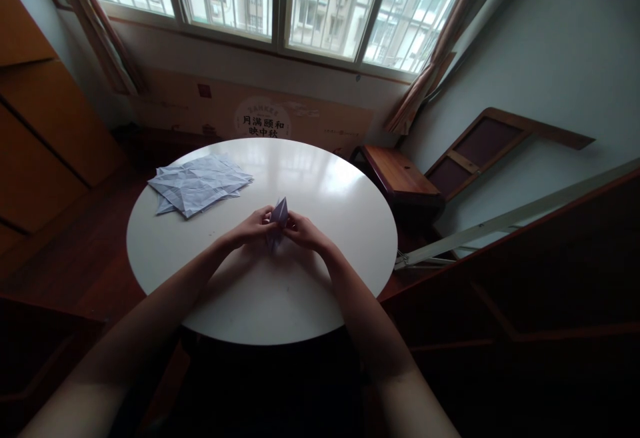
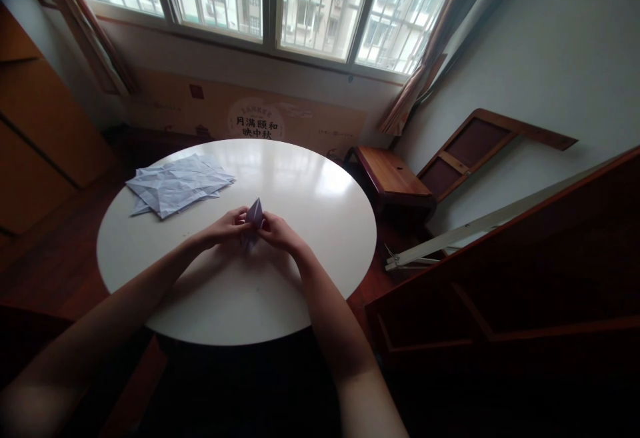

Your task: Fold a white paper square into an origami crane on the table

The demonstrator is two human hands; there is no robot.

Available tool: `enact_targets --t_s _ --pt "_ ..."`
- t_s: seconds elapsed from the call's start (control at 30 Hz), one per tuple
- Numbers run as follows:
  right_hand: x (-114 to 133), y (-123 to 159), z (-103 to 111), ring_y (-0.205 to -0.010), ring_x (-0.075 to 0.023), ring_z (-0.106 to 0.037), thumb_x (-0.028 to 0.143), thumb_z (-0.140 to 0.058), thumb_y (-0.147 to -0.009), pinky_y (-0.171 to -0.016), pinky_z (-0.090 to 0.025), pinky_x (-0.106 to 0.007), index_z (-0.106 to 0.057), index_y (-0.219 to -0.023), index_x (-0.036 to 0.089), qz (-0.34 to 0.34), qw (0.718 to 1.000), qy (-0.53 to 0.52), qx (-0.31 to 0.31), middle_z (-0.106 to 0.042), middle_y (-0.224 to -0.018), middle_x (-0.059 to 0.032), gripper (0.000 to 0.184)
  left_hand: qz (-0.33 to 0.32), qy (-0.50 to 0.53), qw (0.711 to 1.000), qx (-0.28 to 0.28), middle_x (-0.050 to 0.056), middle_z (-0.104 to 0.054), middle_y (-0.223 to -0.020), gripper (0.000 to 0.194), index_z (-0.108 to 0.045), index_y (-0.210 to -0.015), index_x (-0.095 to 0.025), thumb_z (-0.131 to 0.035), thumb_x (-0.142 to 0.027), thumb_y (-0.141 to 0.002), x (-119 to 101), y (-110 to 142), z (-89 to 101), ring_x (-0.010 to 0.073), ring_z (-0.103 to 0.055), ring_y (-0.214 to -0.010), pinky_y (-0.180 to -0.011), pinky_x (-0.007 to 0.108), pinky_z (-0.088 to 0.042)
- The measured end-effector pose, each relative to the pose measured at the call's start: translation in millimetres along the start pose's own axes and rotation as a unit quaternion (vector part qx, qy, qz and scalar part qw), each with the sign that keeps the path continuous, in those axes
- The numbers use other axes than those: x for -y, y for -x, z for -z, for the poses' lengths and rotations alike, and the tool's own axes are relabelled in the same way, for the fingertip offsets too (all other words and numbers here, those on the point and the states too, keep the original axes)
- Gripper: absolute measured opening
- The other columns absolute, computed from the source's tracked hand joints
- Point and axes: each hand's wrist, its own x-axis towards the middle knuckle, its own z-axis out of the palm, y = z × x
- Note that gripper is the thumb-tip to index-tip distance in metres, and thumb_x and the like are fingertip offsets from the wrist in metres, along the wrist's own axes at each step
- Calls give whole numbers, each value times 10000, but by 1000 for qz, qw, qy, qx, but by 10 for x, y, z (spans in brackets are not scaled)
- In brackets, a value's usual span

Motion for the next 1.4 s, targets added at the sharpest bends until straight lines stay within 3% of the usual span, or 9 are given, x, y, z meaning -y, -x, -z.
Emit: enact_targets --t_s 1.4 --pt "41 8 7 -812 -175 -624 249 -629 -836 -749 -482 -288 -619 -1103 134 -7 1000 0 -2 -680 -929 -58 291 1 -3 1000 -6 99 -703 -999 537 -570 -1053 -146 -766 -536 -740 -41 9 -22 253 -692 -918 -721 304 -541"
